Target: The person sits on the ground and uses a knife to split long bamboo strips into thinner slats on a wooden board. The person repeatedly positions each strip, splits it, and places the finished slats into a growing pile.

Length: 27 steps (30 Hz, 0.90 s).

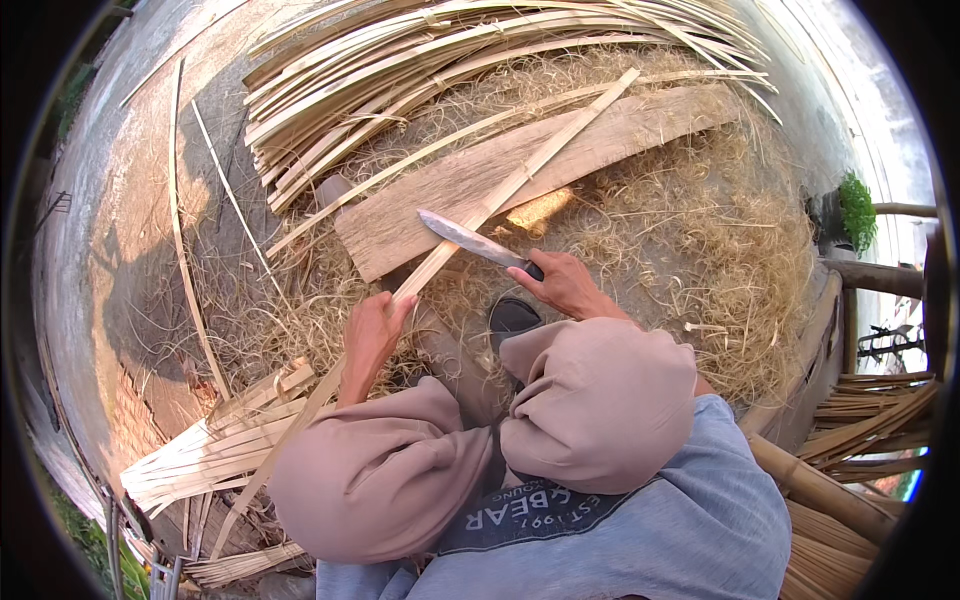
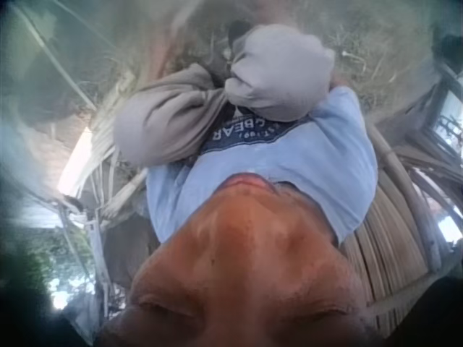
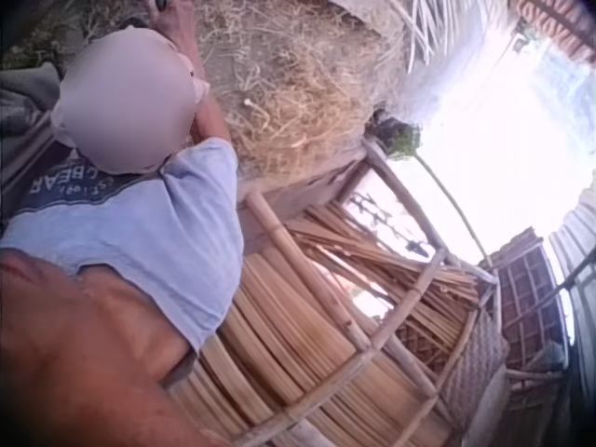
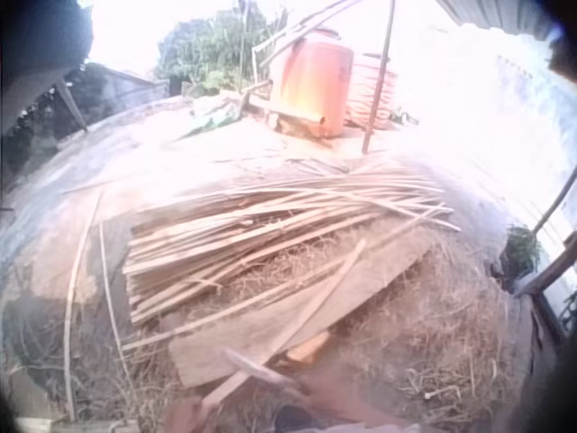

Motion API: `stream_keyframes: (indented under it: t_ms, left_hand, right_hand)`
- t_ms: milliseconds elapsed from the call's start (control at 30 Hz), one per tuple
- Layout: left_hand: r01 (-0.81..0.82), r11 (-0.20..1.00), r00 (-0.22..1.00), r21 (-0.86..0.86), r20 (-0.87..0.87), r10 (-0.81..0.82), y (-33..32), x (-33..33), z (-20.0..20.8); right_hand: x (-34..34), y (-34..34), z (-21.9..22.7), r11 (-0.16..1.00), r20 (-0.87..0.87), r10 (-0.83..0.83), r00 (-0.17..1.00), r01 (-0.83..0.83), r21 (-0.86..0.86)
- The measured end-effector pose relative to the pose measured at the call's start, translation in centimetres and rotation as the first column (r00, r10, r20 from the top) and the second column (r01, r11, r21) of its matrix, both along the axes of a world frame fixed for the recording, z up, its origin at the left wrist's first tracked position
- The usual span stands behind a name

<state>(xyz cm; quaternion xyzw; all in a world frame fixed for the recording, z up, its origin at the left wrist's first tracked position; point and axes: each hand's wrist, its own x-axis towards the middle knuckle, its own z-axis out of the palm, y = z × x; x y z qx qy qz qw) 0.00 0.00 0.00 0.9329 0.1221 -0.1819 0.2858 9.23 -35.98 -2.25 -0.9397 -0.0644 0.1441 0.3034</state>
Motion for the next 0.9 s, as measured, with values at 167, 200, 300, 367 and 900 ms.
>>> stream_keyframes:
  t_ms: [167, 200, 300, 367, 900]
  left_hand:
    - [-0.050, 0.999, 0.998, -0.005, -0.050, 0.050, 2.8, -0.1, 2.1]
    - [-0.081, 0.997, 0.996, -0.017, -0.038, 0.081, 1.8, -0.4, 1.8]
    - [-0.077, 0.993, 0.994, -0.095, -0.079, 0.070, 3.0, -6.1, -0.7]
    - [-0.058, 0.998, 0.996, -0.016, -0.072, 0.057, 3.9, -5.3, 1.9]
    - [-0.218, 0.827, 0.915, -0.518, -0.402, -0.010, 6.1, 0.6, -0.2]
  right_hand:
    - [4.1, 0.5, 0.0, 0.963, 0.024, -0.257, 0.966, 0.254, 0.094]
    - [3.8, 1.3, 1.2, 0.971, 0.032, -0.229, 0.973, 0.226, 0.074]
    - [0.2, -2.3, 0.4, 1.000, 0.060, 0.000, 0.998, 0.001, -0.027]
    - [3.7, -4.5, 0.7, 0.989, -0.021, -0.149, 0.989, 0.149, -0.008]
    - [9.6, -5.3, -0.4, 0.936, 0.060, -0.343, 0.937, 0.336, 0.107]
